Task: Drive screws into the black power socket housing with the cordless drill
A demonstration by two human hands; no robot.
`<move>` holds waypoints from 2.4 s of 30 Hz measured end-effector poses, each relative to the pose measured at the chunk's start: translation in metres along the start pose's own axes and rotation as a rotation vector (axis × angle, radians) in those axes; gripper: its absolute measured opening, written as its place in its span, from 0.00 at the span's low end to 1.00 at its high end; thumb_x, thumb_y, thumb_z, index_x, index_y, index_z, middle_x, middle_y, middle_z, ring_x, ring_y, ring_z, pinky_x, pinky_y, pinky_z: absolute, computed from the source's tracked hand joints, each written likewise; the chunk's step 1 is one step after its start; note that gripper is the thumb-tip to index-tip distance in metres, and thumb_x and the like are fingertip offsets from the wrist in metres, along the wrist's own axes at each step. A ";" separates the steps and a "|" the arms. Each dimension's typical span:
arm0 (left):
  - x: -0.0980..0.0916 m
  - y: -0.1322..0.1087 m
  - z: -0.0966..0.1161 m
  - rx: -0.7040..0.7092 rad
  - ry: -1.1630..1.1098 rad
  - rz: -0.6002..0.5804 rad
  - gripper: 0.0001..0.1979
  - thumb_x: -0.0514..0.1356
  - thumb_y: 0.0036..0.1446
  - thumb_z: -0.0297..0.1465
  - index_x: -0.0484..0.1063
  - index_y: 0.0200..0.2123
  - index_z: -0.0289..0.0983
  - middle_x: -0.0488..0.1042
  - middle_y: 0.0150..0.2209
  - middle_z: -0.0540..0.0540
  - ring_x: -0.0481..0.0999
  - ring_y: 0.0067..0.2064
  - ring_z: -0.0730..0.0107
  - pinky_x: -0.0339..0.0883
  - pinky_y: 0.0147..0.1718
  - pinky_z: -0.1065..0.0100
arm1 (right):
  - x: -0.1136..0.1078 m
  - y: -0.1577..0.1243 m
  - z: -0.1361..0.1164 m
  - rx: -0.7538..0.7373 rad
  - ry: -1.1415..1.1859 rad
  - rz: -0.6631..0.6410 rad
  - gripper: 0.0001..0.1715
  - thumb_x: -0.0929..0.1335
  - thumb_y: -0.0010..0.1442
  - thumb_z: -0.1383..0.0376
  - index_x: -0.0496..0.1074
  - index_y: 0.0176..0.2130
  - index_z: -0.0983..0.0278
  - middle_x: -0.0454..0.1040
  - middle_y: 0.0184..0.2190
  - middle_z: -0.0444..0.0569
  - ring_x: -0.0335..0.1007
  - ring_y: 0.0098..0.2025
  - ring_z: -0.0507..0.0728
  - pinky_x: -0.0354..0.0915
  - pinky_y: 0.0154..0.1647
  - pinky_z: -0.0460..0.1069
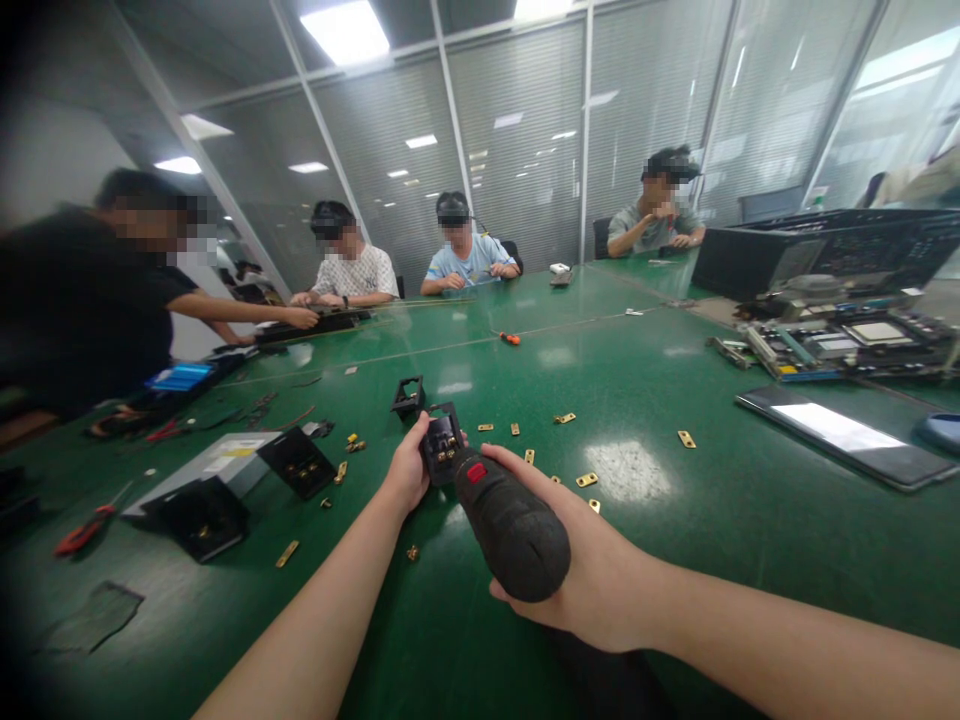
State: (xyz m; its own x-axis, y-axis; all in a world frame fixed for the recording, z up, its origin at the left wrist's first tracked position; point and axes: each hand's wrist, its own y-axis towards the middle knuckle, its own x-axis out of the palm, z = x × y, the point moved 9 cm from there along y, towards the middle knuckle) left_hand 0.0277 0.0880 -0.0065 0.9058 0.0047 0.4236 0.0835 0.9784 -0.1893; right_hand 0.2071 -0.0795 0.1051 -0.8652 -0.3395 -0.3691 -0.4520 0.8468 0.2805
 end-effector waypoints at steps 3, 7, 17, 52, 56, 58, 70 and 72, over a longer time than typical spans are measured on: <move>-0.001 0.001 -0.002 -0.009 0.020 -0.003 0.28 0.60 0.55 0.50 0.73 0.47 0.32 0.80 0.32 0.39 0.80 0.30 0.58 0.73 0.33 0.60 | 0.000 0.000 0.001 0.021 -0.005 -0.015 0.56 0.74 0.50 0.68 0.48 0.70 0.57 0.66 0.61 0.57 0.59 0.64 0.71 0.61 0.62 0.65; -0.001 0.000 -0.001 -0.002 0.011 -0.011 0.28 0.61 0.55 0.50 0.73 0.46 0.32 0.80 0.32 0.39 0.81 0.30 0.57 0.73 0.34 0.60 | 0.001 0.000 0.002 0.040 0.006 -0.025 0.57 0.74 0.51 0.67 0.47 0.70 0.57 0.68 0.59 0.58 0.62 0.62 0.71 0.63 0.60 0.65; 0.000 0.000 0.001 0.013 0.018 -0.014 0.26 0.61 0.54 0.50 0.73 0.45 0.33 0.80 0.32 0.39 0.80 0.30 0.57 0.74 0.34 0.59 | 0.002 0.001 0.003 0.055 0.043 -0.012 0.57 0.75 0.50 0.66 0.48 0.70 0.57 0.70 0.56 0.57 0.66 0.58 0.70 0.66 0.56 0.63; -0.001 0.002 0.003 0.048 -0.001 -0.010 0.25 0.65 0.50 0.51 0.72 0.40 0.36 0.78 0.31 0.43 0.80 0.31 0.61 0.74 0.34 0.61 | 0.027 -0.002 0.015 0.211 0.295 -0.209 0.65 0.74 0.51 0.70 0.30 0.70 0.56 0.75 0.38 0.48 0.73 0.33 0.55 0.68 0.34 0.51; 0.000 0.001 0.004 0.056 0.001 -0.011 0.26 0.65 0.49 0.51 0.73 0.40 0.35 0.78 0.31 0.43 0.80 0.31 0.61 0.73 0.34 0.61 | 0.026 -0.002 0.013 0.202 0.305 -0.197 0.65 0.74 0.51 0.70 0.30 0.70 0.58 0.75 0.36 0.47 0.72 0.32 0.55 0.68 0.35 0.51; 0.000 0.000 0.004 0.052 0.006 -0.009 0.26 0.65 0.49 0.51 0.73 0.40 0.35 0.79 0.31 0.43 0.80 0.31 0.61 0.73 0.34 0.61 | 0.026 -0.002 0.014 0.201 0.310 -0.183 0.65 0.74 0.51 0.70 0.31 0.70 0.58 0.74 0.36 0.47 0.73 0.33 0.55 0.68 0.35 0.51; 0.000 -0.001 0.003 0.018 0.033 -0.010 0.27 0.62 0.52 0.52 0.73 0.42 0.34 0.79 0.31 0.40 0.80 0.29 0.59 0.73 0.32 0.61 | 0.036 -0.008 0.036 0.365 0.454 -0.248 0.60 0.78 0.49 0.66 0.44 0.68 0.58 0.75 0.36 0.47 0.72 0.25 0.50 0.70 0.27 0.46; 0.000 -0.001 0.003 0.021 0.021 -0.006 0.27 0.63 0.51 0.51 0.73 0.42 0.34 0.79 0.31 0.41 0.80 0.29 0.60 0.73 0.32 0.62 | 0.036 -0.008 0.037 0.377 0.476 -0.250 0.61 0.77 0.49 0.67 0.42 0.68 0.57 0.75 0.35 0.47 0.72 0.25 0.50 0.70 0.27 0.46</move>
State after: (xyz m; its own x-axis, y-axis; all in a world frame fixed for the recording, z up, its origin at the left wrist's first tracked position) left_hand 0.0264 0.0875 -0.0035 0.9138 -0.0054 0.4060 0.0805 0.9825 -0.1681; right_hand 0.1877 -0.0830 0.0570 -0.7846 -0.6156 0.0739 -0.6197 0.7749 -0.1244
